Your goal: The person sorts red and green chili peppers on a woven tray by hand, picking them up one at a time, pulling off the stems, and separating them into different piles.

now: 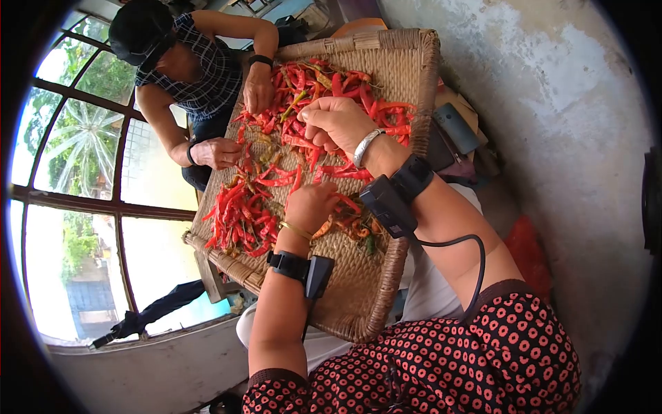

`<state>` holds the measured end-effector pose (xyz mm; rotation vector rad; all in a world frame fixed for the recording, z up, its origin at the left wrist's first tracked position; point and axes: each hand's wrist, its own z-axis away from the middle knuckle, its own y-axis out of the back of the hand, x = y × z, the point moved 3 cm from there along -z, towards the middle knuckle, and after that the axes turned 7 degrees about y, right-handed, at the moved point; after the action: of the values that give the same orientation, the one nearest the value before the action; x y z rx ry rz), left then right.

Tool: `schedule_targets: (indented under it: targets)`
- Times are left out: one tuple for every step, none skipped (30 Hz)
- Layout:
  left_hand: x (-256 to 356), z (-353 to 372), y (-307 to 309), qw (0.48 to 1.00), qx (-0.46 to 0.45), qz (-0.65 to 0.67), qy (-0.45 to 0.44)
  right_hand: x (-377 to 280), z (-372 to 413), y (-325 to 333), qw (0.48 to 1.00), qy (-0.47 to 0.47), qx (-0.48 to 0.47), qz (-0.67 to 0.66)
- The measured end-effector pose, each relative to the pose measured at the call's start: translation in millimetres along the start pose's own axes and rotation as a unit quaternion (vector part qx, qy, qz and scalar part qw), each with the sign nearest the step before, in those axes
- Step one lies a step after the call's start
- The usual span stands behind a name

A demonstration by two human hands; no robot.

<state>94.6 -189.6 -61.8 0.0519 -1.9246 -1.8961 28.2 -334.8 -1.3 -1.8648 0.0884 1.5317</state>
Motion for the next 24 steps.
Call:
schedule_targets:
  targets:
    - [7.4, 0.5, 3.2, 1.0, -0.008, -0.012, 0.004, 0.5, -0.2, -1.8, 1.0, -0.007, 0.004, -0.001]
    - [8.2, -0.3, 1.5, 1.0, -0.009, -0.012, 0.003, 1.3, -0.6, -3.2, 1.0, -0.007, 0.006, -0.002]
    - [8.7, -0.9, -2.1, 0.998, -0.033, -0.048, -0.004, 2.5, -0.8, -4.5, 1.0, -0.008, 0.006, 0.008]
    - [10.5, -1.2, -5.1, 0.995, -0.06, -0.082, -0.011, 2.6, -0.8, -4.7, 1.0, -0.011, 0.007, 0.017]
    - [11.2, -1.6, -6.4, 0.995, -0.06, -0.079, -0.012, 4.1, -1.6, -5.1, 1.0, -0.012, 0.008, 0.019]
    - [12.4, -1.8, -7.4, 0.995, -0.068, -0.079, -0.007, 5.5, -2.0, -5.2, 1.0, -0.01, 0.004, 0.027]
    - [13.5, -2.2, -7.5, 0.994, -0.076, -0.078, -0.001, 6.3, -2.6, -4.6, 0.999, -0.009, -0.001, 0.036]
    - [12.7, -2.5, -4.9, 0.994, -0.076, -0.075, -0.002, 6.8, -3.3, -3.3, 0.999, -0.01, -0.001, 0.038]
    - [12.4, -3.1, 4.3, 0.999, -0.022, 0.035, -0.031, 6.5, -4.6, -0.5, 1.0, -0.003, 0.01, 0.024]
    - [12.3, -2.9, 14.6, 0.987, 0.032, 0.145, -0.058, 5.9, -5.7, 2.6, 1.0, 0.005, 0.021, 0.009]
    - [13.1, -1.9, 22.9, 0.977, 0.02, 0.214, -0.016, 2.4, -6.1, 6.4, 1.0, 0.016, 0.023, -0.004]
    - [9.8, -0.8, 26.4, 0.976, 0.019, 0.215, -0.015, 0.3, -6.7, 8.6, 1.0, 0.014, 0.024, -0.003]
    - [-0.3, 0.5, 28.3, 0.927, 0.01, 0.369, 0.06, -2.3, -7.1, 10.6, 0.999, 0.02, 0.034, -0.006]
    - [-10.4, 2.4, 28.7, 0.849, 0.001, 0.511, 0.134, -4.1, -6.8, 11.9, 0.999, 0.027, 0.044, -0.009]
    - [-18.0, 2.8, 34.3, 0.832, 0.042, 0.535, 0.139, -4.4, -6.1, 13.0, 0.999, 0.021, 0.044, -0.014]
    - [-26.0, 2.6, 39.7, 0.813, 0.084, 0.558, 0.144, -3.6, -6.0, 13.8, 0.999, 0.019, 0.044, -0.013]
    - [-35.2, 2.5, 42.9, 0.801, 0.131, 0.561, 0.164, -3.0, -6.1, 14.3, 0.999, 0.018, 0.046, -0.01]
    - [-40.0, 0.5, 43.5, 0.8, 0.131, 0.562, 0.164, -3.1, -6.3, 14.4, 0.999, 0.017, 0.047, -0.006]
    - [-50.3, 1.7, 43.5, 0.683, 0.224, 0.662, 0.212, -3.8, -6.1, 13.9, 0.999, 0.015, 0.047, -0.004]
    - [-59.9, 4.7, 40.3, 0.541, 0.309, 0.74, 0.252, -2.8, -7.0, 13.1, 0.999, 0.014, 0.047, -0.003]
    - [-68.5, 6.2, 32.1, 0.465, 0.321, 0.766, 0.307, -1.0, -8.4, 13.0, 0.998, 0.017, 0.055, -0.018]
    - [-67.9, 6.6, 28.8, 0.464, 0.321, 0.766, 0.307, 0.3, -9.1, 12.9, 0.997, 0.02, 0.062, -0.032]
    - [-62.4, 5.7, 22.8, 0.518, 0.253, 0.756, 0.31, 1.3, -9.2, 12.7, 0.997, 0.018, 0.063, -0.032]
    - [-55.4, 4.3, 16.4, 0.569, 0.184, 0.739, 0.312, 2.4, -9.3, 12.2, 0.998, 0.017, 0.06, -0.028]
